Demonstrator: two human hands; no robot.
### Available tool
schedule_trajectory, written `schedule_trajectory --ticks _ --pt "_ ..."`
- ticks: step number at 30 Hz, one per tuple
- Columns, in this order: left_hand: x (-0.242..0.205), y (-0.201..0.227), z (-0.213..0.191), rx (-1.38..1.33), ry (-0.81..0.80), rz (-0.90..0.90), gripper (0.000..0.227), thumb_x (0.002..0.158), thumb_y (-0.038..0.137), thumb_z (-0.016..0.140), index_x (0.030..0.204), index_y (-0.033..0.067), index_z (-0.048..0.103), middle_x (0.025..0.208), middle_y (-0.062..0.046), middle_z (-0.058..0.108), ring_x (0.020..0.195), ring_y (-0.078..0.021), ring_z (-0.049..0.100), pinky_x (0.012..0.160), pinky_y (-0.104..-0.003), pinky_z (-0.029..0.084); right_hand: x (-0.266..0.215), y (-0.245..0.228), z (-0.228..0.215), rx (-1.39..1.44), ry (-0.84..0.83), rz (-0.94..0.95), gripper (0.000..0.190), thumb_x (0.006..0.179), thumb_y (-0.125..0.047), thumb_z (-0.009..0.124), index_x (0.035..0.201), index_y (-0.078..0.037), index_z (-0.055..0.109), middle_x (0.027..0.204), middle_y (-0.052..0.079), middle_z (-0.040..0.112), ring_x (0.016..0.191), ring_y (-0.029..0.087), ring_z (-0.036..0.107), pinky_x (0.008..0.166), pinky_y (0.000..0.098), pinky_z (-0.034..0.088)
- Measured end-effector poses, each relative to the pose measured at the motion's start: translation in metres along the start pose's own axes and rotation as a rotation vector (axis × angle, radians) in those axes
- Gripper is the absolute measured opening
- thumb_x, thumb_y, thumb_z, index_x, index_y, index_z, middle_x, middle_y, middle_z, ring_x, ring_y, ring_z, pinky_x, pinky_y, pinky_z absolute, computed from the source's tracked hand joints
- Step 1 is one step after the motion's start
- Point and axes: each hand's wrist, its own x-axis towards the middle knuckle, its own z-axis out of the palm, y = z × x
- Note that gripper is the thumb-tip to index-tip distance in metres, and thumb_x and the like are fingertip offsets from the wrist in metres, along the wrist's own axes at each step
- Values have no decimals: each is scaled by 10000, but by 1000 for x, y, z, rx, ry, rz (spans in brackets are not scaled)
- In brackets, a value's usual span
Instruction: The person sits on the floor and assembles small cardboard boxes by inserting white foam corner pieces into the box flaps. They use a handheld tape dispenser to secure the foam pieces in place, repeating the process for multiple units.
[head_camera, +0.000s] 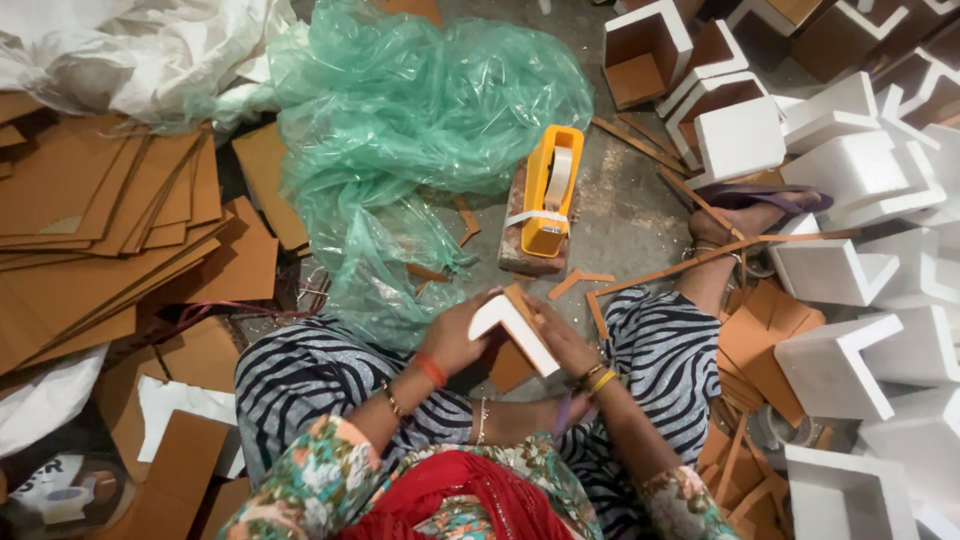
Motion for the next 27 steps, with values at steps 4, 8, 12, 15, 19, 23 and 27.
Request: schedule_trajectory --ticks 4,8,12,15,19,23,27 --pt "2 -4 2 129 108 -117 763 770 108 733 1488 223 503 1109 -188 715 1022 -398 678 870 -468 546 -23 -46 12 15 234 -220 434 1057 -386 485 1261 -78 713 1171 65 739 1068 146 665 941 292 503" --pt "18 -5 10 180 330 -11 749 756 186 740 1463 173 494 1275 -198 691 1084 -399 691 883 -465 562 -6 -54 44 -1 596 -208 348 993 -338 637 1074 -12 728 966 114 742 909 161 658 844 306 514" --pt "34 10 -7 162 112 -294 860 834 425 781 1535 125 384 1229 -210 677 947 -434 692 746 -513 547 40 -45 49 -27 746 -111 352 923 -324 776 919 25 725 869 126 745 820 169 668 786 319 534" --pt "51 10 -18 294 -89 -311 909 884 523 743 1600 146 330 1228 -266 634 978 -447 670 750 -515 543 59 -33 49 -37 691 -99 335 891 -314 802 898 15 743 857 102 761 787 157 683 751 312 535" --pt "82 -14 -15 256 284 425 383 865 430 762 1196 249 690 1305 -263 594 1146 -436 601 933 -456 527 73 -17 39 -51 611 -240 302 904 -287 787 903 10 733 904 88 769 824 141 693 764 305 545" --pt "78 -29 6 -27 49 32 313 879 384 766 1126 192 760 1062 -144 596 1030 -328 621 887 -432 524 82 -2 25 562 589 -358 261 984 -262 700 971 -6 652 931 78 739 864 165 710 817 313 581" --pt "74 -27 12 -48 117 34 310 886 352 750 1137 169 752 1035 -139 581 988 -332 613 846 -442 513 113 -35 -18 543 750 -199 252 1030 -299 639 1013 -49 617 843 29 633 716 146 603 608 343 528"
